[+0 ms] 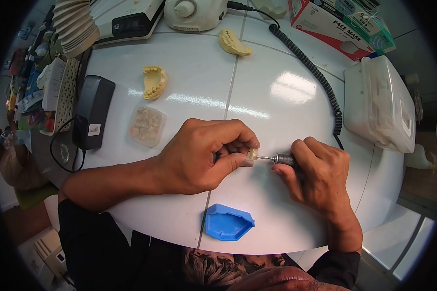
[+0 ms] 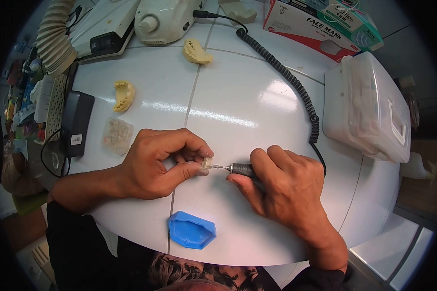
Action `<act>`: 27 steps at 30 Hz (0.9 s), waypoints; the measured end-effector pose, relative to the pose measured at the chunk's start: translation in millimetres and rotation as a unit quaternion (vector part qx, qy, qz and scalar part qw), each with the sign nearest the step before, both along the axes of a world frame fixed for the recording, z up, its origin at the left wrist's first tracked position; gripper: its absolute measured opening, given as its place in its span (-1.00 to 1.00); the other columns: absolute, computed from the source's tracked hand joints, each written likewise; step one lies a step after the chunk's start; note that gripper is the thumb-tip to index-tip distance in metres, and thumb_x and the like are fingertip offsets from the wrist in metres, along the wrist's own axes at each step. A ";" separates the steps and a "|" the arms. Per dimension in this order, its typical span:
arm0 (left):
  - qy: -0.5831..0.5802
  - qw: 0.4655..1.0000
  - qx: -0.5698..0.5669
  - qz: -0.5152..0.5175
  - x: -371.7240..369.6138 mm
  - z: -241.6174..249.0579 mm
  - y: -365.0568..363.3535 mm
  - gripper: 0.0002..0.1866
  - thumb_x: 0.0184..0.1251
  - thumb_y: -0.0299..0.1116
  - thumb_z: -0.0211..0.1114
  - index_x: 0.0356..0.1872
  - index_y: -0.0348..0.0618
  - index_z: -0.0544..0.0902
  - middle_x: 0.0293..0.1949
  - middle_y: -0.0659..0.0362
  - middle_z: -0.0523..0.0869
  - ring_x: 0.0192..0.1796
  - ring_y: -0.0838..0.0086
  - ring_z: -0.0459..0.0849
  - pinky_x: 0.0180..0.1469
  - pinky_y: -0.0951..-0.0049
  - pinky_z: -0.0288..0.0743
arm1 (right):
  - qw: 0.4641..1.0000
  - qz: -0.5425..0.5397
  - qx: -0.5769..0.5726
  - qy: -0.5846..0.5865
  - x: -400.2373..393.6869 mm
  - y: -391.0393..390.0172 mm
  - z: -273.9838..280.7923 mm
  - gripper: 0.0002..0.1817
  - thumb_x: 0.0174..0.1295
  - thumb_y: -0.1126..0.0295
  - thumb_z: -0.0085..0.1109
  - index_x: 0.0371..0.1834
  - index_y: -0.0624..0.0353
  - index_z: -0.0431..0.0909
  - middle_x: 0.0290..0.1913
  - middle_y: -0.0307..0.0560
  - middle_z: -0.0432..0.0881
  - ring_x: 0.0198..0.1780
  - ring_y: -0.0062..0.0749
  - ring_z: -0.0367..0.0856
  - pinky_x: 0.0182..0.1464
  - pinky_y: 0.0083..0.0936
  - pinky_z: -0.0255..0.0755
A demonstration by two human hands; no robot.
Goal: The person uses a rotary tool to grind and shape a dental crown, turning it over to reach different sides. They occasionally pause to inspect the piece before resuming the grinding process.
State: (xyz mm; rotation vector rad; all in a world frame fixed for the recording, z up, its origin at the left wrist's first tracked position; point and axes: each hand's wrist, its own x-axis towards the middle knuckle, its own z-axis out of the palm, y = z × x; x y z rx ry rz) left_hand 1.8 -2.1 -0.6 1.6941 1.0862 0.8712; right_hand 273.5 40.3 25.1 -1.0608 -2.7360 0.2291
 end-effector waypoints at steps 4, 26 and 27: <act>-0.003 1.000 -0.007 0.001 -0.3 1.0 0.5 -0.76 0.40 -0.59 0.50 0.05 -0.32 0.78 -0.16 0.08 0.92 -0.13 0.45 0.92 -0.10 0.51 0.74 | 1.000 -0.008 0.002 0.009 -0.5 -0.4 -0.6 -0.45 0.32 -0.11 0.56 -0.44 0.08 0.51 -0.56 -0.20 0.45 -0.64 -0.25 0.50 -0.55 -0.33 0.30; 0.002 1.000 -0.008 -0.003 -0.7 2.1 1.1 -0.76 0.41 -0.60 0.49 0.05 -0.33 0.77 -0.15 0.10 0.91 -0.13 0.49 0.89 -0.10 0.52 0.71 | 1.000 -0.010 0.003 0.008 -1.2 -1.0 -0.7 -0.46 0.30 -0.11 0.58 -0.43 0.08 0.51 -0.55 -0.20 0.44 -0.64 -0.25 0.51 -0.55 -0.32 0.31; 0.003 1.000 -0.006 -0.006 -0.8 1.6 1.0 -0.76 0.40 -0.60 0.49 0.05 -0.33 0.77 -0.15 0.10 0.91 -0.13 0.49 0.89 -0.10 0.52 0.71 | 1.000 -0.013 0.007 0.010 -1.5 -1.3 -2.1 -0.46 0.30 -0.11 0.58 -0.43 0.08 0.51 -0.55 -0.20 0.44 -0.64 -0.25 0.51 -0.55 -0.32 0.31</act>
